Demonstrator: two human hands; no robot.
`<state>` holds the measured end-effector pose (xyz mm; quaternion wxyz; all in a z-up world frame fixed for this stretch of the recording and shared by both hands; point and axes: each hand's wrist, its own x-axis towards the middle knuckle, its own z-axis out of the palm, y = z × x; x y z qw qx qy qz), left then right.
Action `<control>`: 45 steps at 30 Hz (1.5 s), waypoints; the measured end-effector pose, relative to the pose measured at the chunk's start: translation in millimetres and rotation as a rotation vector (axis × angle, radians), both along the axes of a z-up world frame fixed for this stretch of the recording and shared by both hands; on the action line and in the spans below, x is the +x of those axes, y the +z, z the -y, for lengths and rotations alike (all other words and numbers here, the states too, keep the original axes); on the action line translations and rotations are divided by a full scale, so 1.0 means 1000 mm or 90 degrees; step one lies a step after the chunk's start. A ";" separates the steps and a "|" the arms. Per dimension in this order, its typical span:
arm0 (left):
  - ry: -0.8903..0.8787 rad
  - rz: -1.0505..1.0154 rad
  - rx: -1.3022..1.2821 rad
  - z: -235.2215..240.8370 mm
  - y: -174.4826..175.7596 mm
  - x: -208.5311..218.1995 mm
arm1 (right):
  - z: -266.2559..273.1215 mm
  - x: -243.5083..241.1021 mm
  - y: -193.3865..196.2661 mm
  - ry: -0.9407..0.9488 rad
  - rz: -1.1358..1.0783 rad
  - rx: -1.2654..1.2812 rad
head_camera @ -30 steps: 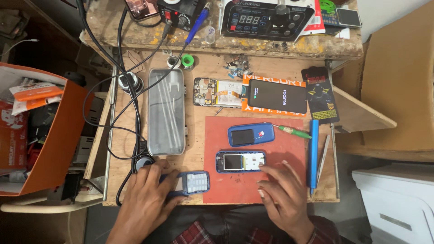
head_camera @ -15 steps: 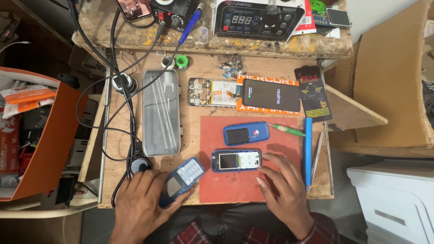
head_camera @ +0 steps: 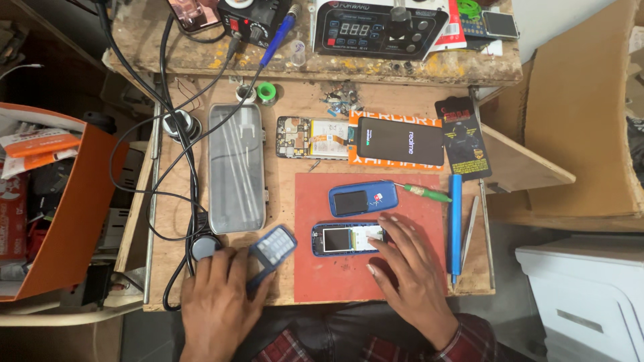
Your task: The person removes a protective film from a smartphone screen and then handles a disassembled feature phone, peeling a white adhesive strip from its keypad area. The work is performed on a cluttered workbench with various tools and phone parts visible.
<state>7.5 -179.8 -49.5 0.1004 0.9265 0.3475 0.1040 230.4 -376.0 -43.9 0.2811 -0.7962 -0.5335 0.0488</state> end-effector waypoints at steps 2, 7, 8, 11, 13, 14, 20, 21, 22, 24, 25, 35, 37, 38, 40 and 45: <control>0.017 -0.011 0.003 -0.001 0.001 -0.001 | -0.002 0.001 -0.001 0.006 0.017 -0.005; 0.003 -0.002 -0.035 -0.002 0.002 -0.001 | -0.002 0.003 -0.006 -0.018 -0.001 -0.013; -0.019 0.027 -0.049 -0.001 0.002 0.001 | -0.001 0.003 -0.006 -0.024 -0.005 -0.015; -0.080 0.108 -0.101 0.004 0.001 0.008 | 0.002 0.002 -0.008 -0.034 -0.020 0.008; -0.119 0.154 -0.148 0.008 0.000 0.017 | 0.002 0.002 -0.009 -0.025 -0.013 0.025; -0.134 0.155 -0.163 0.010 0.000 0.021 | 0.002 0.002 -0.010 -0.014 -0.003 0.028; -0.200 0.111 -0.224 0.015 0.002 0.046 | 0.001 -0.002 -0.010 0.024 -0.006 0.034; -0.210 0.102 -0.224 0.014 0.002 0.049 | 0.000 -0.002 -0.009 0.022 -0.011 0.031; -0.219 0.092 -0.225 0.015 0.002 0.051 | 0.000 -0.002 -0.009 0.019 -0.027 0.031; -0.215 0.093 -0.259 0.014 0.002 0.053 | 0.000 -0.003 -0.007 0.012 -0.058 0.034; -0.213 0.093 -0.276 0.014 0.002 0.054 | 0.000 -0.003 -0.006 0.010 -0.063 0.032; -0.216 0.101 -0.261 0.012 0.000 0.054 | 0.003 0.001 -0.007 0.028 -0.063 0.047; -0.217 0.090 -0.252 0.013 -0.001 0.054 | 0.008 0.001 -0.008 0.039 -0.020 0.053; -0.217 0.089 -0.246 0.012 -0.001 0.054 | 0.010 0.001 -0.009 0.044 0.005 0.059; -0.218 0.088 -0.235 0.012 -0.001 0.055 | 0.014 0.001 -0.011 0.062 0.031 0.060; -0.221 0.067 -0.214 0.013 -0.001 0.056 | 0.017 0.004 -0.017 0.048 -0.019 0.116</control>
